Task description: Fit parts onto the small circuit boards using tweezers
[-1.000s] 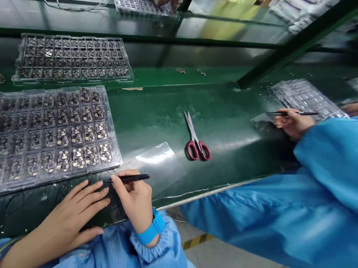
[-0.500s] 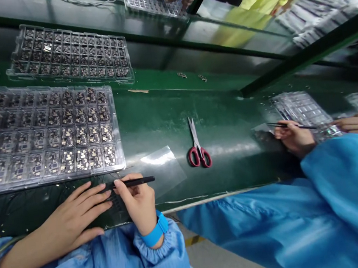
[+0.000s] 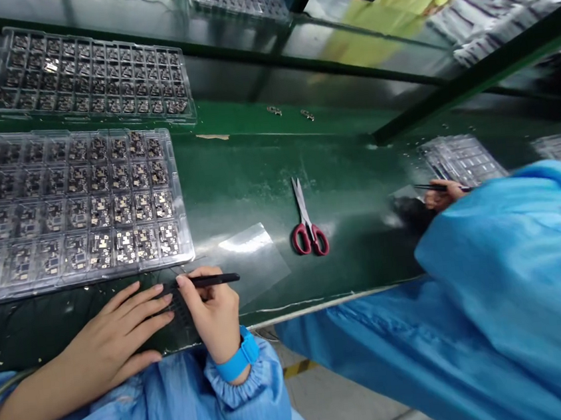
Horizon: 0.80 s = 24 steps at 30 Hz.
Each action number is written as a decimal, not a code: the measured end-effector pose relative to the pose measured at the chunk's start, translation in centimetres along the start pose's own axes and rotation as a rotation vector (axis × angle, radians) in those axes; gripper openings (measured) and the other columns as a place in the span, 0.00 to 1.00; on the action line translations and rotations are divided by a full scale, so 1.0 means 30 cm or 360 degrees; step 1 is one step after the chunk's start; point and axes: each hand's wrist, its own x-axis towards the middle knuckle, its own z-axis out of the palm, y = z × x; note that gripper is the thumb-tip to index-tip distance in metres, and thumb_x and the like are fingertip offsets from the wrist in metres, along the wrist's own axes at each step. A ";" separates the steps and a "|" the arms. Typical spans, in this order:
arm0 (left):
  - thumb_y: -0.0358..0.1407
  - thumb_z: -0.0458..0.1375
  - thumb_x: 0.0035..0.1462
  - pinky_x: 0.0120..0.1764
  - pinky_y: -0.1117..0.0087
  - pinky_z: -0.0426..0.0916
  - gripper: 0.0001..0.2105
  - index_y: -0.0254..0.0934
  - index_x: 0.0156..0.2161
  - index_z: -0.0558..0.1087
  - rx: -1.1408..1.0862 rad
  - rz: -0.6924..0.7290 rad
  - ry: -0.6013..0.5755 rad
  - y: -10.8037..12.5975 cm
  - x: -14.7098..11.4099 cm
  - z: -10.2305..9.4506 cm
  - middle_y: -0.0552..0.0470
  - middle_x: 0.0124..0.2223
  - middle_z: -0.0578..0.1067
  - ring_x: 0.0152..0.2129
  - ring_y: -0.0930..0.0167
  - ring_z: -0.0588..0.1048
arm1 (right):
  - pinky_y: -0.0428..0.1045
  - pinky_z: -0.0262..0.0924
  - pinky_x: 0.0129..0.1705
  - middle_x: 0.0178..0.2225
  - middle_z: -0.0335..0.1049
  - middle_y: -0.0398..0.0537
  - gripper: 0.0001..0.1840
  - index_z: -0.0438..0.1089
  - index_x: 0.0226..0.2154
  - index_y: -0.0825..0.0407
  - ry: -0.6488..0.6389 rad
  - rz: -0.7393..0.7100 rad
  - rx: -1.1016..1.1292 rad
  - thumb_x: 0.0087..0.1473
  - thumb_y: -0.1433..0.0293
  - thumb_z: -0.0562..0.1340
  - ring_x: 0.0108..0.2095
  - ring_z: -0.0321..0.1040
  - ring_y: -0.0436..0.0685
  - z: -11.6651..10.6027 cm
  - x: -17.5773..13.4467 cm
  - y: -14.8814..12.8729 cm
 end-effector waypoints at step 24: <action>0.39 0.55 0.62 0.63 0.54 0.52 0.16 0.37 0.54 0.68 0.0069 -0.0001 0.0013 0.006 -0.018 0.010 0.47 0.59 0.69 0.59 0.62 0.63 | 0.47 0.69 0.31 0.25 0.73 0.42 0.10 0.69 0.31 0.51 -0.0007 -0.0012 0.0140 0.52 0.61 0.65 0.25 0.74 0.52 0.009 0.013 -0.004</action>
